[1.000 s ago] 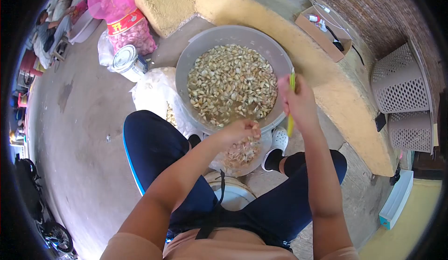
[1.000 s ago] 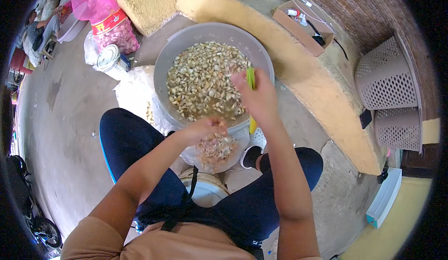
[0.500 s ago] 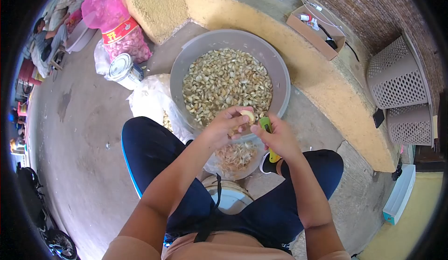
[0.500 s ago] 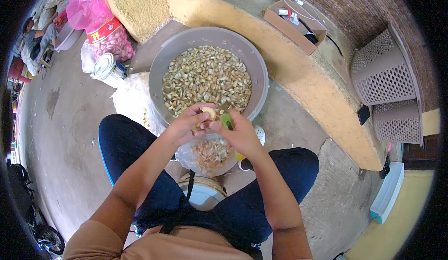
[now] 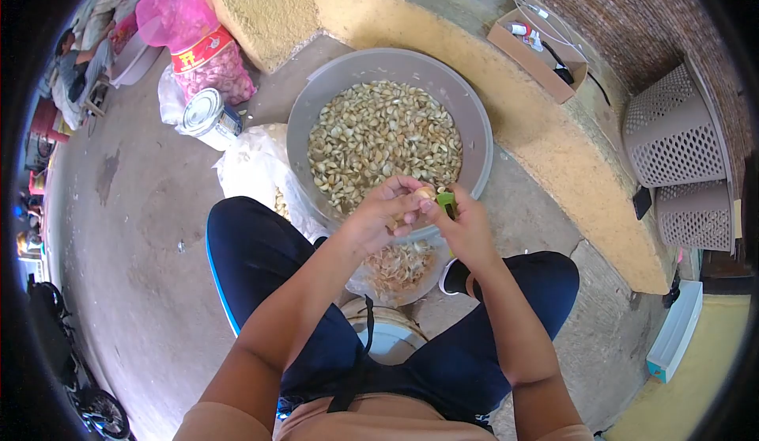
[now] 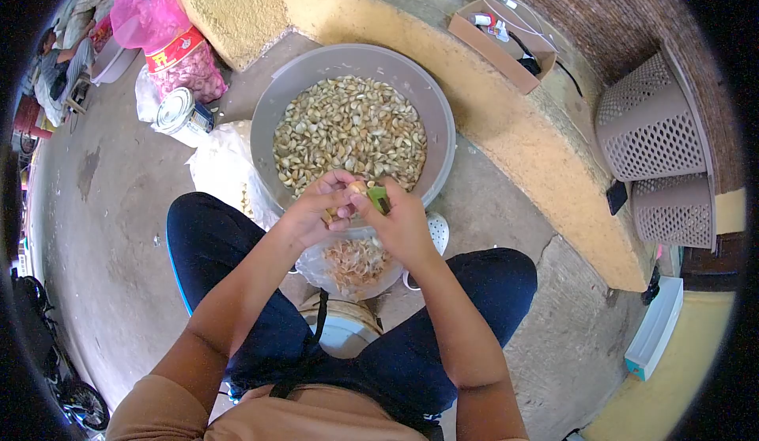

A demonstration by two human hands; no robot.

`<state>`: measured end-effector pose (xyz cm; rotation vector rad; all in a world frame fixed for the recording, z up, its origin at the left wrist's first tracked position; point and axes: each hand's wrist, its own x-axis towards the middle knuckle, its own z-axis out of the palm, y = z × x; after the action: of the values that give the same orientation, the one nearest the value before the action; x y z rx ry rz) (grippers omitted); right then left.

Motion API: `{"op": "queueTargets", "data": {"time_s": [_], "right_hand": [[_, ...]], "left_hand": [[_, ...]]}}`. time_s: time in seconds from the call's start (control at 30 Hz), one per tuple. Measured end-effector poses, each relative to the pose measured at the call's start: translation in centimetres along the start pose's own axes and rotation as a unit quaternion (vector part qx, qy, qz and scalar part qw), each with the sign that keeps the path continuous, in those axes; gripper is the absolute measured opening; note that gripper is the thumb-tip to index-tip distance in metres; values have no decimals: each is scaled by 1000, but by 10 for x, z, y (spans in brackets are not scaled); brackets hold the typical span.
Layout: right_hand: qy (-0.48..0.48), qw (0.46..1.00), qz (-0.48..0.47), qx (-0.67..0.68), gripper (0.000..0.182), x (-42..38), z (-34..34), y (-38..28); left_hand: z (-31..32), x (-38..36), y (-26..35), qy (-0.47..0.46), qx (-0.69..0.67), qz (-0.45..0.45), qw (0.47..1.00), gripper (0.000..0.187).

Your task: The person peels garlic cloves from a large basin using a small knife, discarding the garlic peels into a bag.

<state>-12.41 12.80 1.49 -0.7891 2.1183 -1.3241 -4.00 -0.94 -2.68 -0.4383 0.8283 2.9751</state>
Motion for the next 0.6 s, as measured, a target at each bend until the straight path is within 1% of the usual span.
{"op": "queueTargets", "data": {"time_s": [0.07,0.17,0.23,0.33,0.37,0.43,0.47,0.53,0.57,0.6], "right_hand": [[-4,998,16,66,29,1,1,5],[-15,992,23,125,25,5,1,17],[-9,994,25,101,23,5,1,21],[2,994,23,106,22,6,-2,19],[7,993,22,114,21,6,-4,17],[7,996,7,89,21,6,-6,15],[7,997,0,77,20,6,-7,14],[9,995,8,97,23,5,-7,15],[10,994,11,106,25,5,-7,15],[-3,997,20,77,27,4,-8,13]], "left_hand": [[0,0,1,2,11,7,1000,27],[4,-3,2,14,40,24,999,31],[6,-3,2,33,78,34,996,34],[14,-4,6,62,207,29,976,31],[16,-4,6,73,292,52,952,30],[17,-5,4,93,453,97,881,27],[17,-4,2,98,450,118,880,26],[14,-3,-3,108,444,158,875,23],[13,-2,-3,115,469,187,855,23],[12,-1,-4,123,494,216,834,22]]}}
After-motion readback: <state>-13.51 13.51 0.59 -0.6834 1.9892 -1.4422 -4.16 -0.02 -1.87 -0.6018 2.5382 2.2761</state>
